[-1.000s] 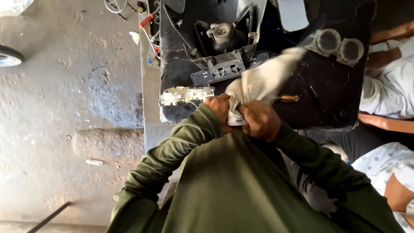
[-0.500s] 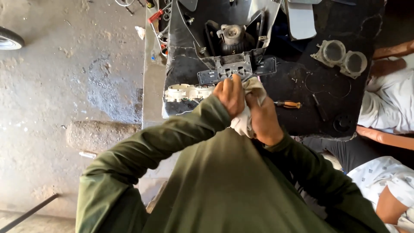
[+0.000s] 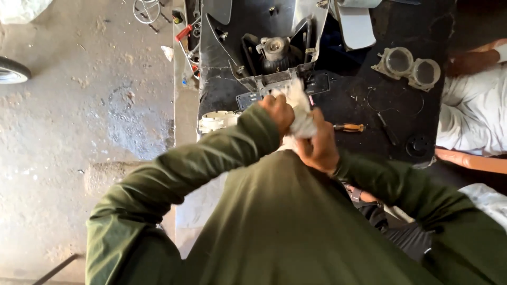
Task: The person sits and disassembles a motorcycle instrument cluster, pulling the wiring harness and connectors out of the white plastic housing and separating the speedometer dial and odometer unit. They wipe parts with a cloth, fit the dial into the housing, and continue wiping the assembly.
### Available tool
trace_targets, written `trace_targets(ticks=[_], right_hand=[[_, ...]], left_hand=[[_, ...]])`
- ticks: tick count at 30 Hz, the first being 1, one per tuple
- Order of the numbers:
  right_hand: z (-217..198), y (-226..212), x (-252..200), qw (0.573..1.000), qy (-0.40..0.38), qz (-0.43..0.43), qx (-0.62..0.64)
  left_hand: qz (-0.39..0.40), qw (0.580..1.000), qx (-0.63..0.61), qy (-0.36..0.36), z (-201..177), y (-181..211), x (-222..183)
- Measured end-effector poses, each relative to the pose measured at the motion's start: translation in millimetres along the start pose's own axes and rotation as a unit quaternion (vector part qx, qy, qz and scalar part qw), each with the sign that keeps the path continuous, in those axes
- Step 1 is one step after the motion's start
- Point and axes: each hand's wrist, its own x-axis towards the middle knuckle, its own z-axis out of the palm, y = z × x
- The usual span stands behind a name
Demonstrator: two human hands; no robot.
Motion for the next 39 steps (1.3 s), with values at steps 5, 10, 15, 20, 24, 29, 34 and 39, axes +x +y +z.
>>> trace_targets(ticks=[5,10,15,20,24,29,34,39], right_hand=[[17,41,-36,0.786,0.057,0.469,0.398],[-28,-23,12,0.741,0.176,0.402,0.507],[-91,-29,5,0.966,0.208,0.114,0.102],[-99,-67,42,0.993,0.011,-0.117,-0.024],[-78,-72,88,0.923,-0.150,-0.295,-0.195],[-37,-46,66,0.964,-0.088,-0.230,-0.102],[10,-44,58,0.994,0.055,0.076,0.062],[-17,-60,77,0.878,0.219,0.337,0.258]], left_hand=[[0.079,0.908,0.175,0.373,-22,-4,-18],[0.079,0.876,0.126,0.459,-58,-7,-42],[-0.046,0.892,-0.261,0.366,-79,5,-70],[-0.035,0.905,-0.344,0.248,-84,1,-70],[-0.008,0.933,-0.324,0.154,-89,5,-65],[-0.038,0.941,-0.163,0.294,-71,14,-56],[-0.097,0.899,0.109,0.412,-34,2,-38],[-0.114,0.903,-0.043,0.412,-51,-5,-54]])
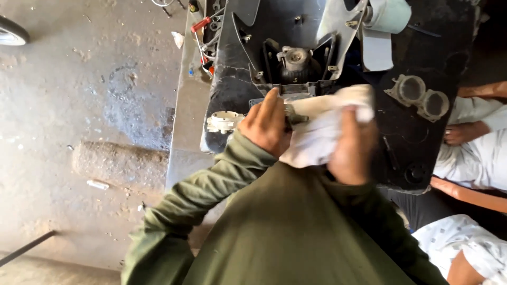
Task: The person sits and disassembles a motorcycle instrument cluster, pulling the wiring harness and connectors out of the white plastic housing and separating the speedometer dial and odometer unit. They wipe parts with a cloth, fit the dial into the housing, and continue wiping the assembly.
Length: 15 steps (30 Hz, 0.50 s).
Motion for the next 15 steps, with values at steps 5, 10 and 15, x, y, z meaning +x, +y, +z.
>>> trace_targets(ticks=[5,10,15], right_hand=[[-58,-10,13,0.988,-0.083,-0.120,0.057],[-61,-38,3,0.960,-0.143,-0.192,-0.147],[-31,-74,1,0.904,-0.313,-0.206,-0.206]], left_hand=[[-0.134,0.928,-0.330,-0.113,-41,-8,13],[-0.157,0.767,-0.584,-0.213,-47,-14,6],[-0.053,0.807,-0.555,-0.196,-52,-8,6]])
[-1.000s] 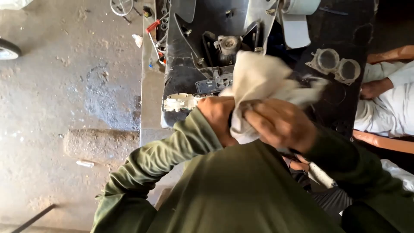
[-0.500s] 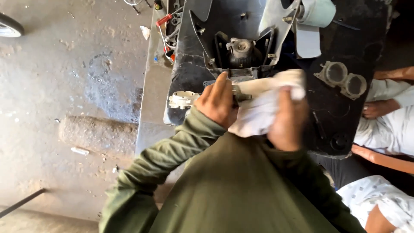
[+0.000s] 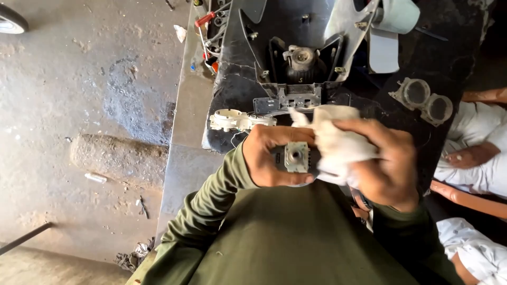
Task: The person sits and disassembles a motorcycle instrument cluster, pulling the wiring harness and connectors out of the white plastic housing and separating the speedometer dial and odometer unit. They wipe parts with a cloth, fit the dial into the housing, and continue wiping the assembly.
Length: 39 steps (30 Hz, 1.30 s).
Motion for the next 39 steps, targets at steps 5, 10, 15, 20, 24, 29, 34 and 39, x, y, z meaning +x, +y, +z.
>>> trace_targets(ticks=[5,10,15,20,24,29,34,39], right_hand=[[26,-21,21,0.988,-0.090,-0.074,-0.102],[39,-10,7,0.973,-0.129,-0.106,-0.157],[52,15,-18,0.985,-0.029,-0.092,-0.142],[60,16,-29,0.986,-0.001,-0.050,-0.160],[37,19,-30,0.995,-0.066,-0.042,-0.062],[-18,32,-37,0.971,-0.202,0.108,0.069],[-30,24,-50,0.971,-0.192,0.097,0.107],[-30,10,-59,0.993,-0.101,-0.046,-0.043]], left_hand=[[0.046,0.985,0.148,0.078,15,-3,-7],[0.048,0.947,0.255,0.187,36,-16,-18],[0.026,0.907,0.340,0.247,52,-35,-25],[0.025,0.864,0.420,0.277,50,-30,-27],[0.031,0.845,0.459,0.273,53,-23,-28],[0.104,0.849,0.448,0.259,61,-1,-18],[0.180,0.817,0.481,0.264,55,19,-8],[0.190,0.800,0.508,0.258,50,15,-6]])
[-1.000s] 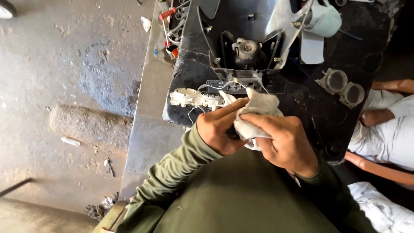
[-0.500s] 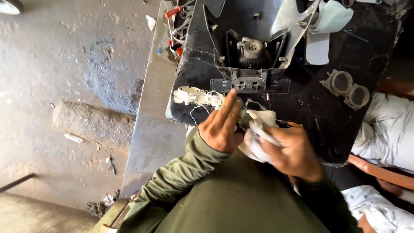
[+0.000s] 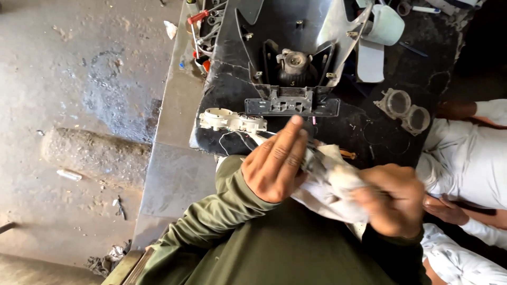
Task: The person sits and disassembles a motorcycle instrument cluster, pulling the wiring harness and connectors out of the white plastic housing and separating the speedometer dial and odometer unit. They wipe parts with a cloth, fit the dial into the housing, and continue wiping the assembly.
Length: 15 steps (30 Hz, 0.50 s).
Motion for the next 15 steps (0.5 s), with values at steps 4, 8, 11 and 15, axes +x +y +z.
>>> trace_targets(ticks=[4,8,11,15], right_hand=[[-14,19,-16,0.995,0.089,-0.054,0.010],[-16,49,-36,0.965,0.223,-0.135,0.040],[-10,68,-50,0.953,0.257,-0.164,0.004],[1,-19,23,0.960,0.177,-0.207,-0.057]], left_hand=[[-0.048,0.999,-0.005,0.001,-1,-7,-1],[-0.040,0.999,-0.032,-0.001,-16,-14,1],[0.028,0.999,-0.031,0.019,-16,-19,3],[0.113,0.990,-0.004,0.086,-18,-21,7]])
